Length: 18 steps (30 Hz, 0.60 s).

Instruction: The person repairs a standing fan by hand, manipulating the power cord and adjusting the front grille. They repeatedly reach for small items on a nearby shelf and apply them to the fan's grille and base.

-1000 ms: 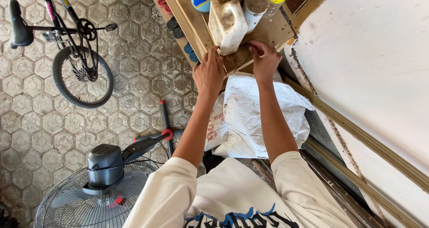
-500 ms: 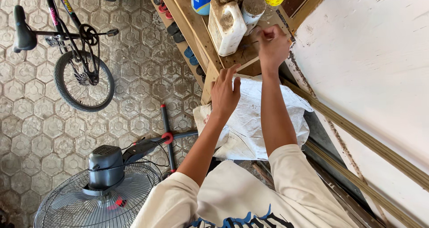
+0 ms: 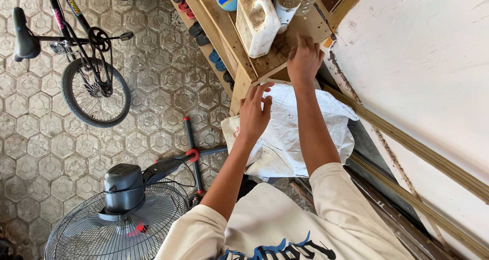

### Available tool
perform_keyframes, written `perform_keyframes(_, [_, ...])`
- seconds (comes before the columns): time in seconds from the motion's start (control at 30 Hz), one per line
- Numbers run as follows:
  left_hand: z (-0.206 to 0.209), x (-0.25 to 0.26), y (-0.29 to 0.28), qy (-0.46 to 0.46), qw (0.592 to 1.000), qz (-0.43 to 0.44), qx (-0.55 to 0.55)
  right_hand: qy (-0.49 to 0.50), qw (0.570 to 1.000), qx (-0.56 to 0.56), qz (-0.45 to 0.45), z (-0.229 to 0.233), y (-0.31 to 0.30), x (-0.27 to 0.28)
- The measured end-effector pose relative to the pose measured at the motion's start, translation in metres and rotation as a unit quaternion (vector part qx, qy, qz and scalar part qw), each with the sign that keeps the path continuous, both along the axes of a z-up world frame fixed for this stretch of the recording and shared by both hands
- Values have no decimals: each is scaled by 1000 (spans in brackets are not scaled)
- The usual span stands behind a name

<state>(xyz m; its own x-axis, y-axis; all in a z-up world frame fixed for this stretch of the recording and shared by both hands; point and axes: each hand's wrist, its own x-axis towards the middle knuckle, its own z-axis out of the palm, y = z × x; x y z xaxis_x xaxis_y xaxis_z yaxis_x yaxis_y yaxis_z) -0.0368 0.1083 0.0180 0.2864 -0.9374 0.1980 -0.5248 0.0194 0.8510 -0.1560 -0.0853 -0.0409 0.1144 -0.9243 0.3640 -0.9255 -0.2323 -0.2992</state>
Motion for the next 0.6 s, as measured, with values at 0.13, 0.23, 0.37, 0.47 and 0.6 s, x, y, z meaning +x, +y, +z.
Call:
perform_keyframes(0.13, [-4,1,10,15,1000,4,1,-94,995,-29,-3,3,26,-8])
perform_keyframes(0.23, [-9,3,22,-26,999,19,1,-205,977,-39,48,-3,77,5])
perform_keyframes(0.37, [-22,9,48,-69,996,59,22,-346,933,69,78,-10,161,38])
perform_keyframes(0.47, [-33,28,76,-70,995,69,36,-387,907,129,103,-4,213,61])
perform_keyframes(0.6, [-41,57,132,-112,989,68,68,-380,886,215,158,9,270,85])
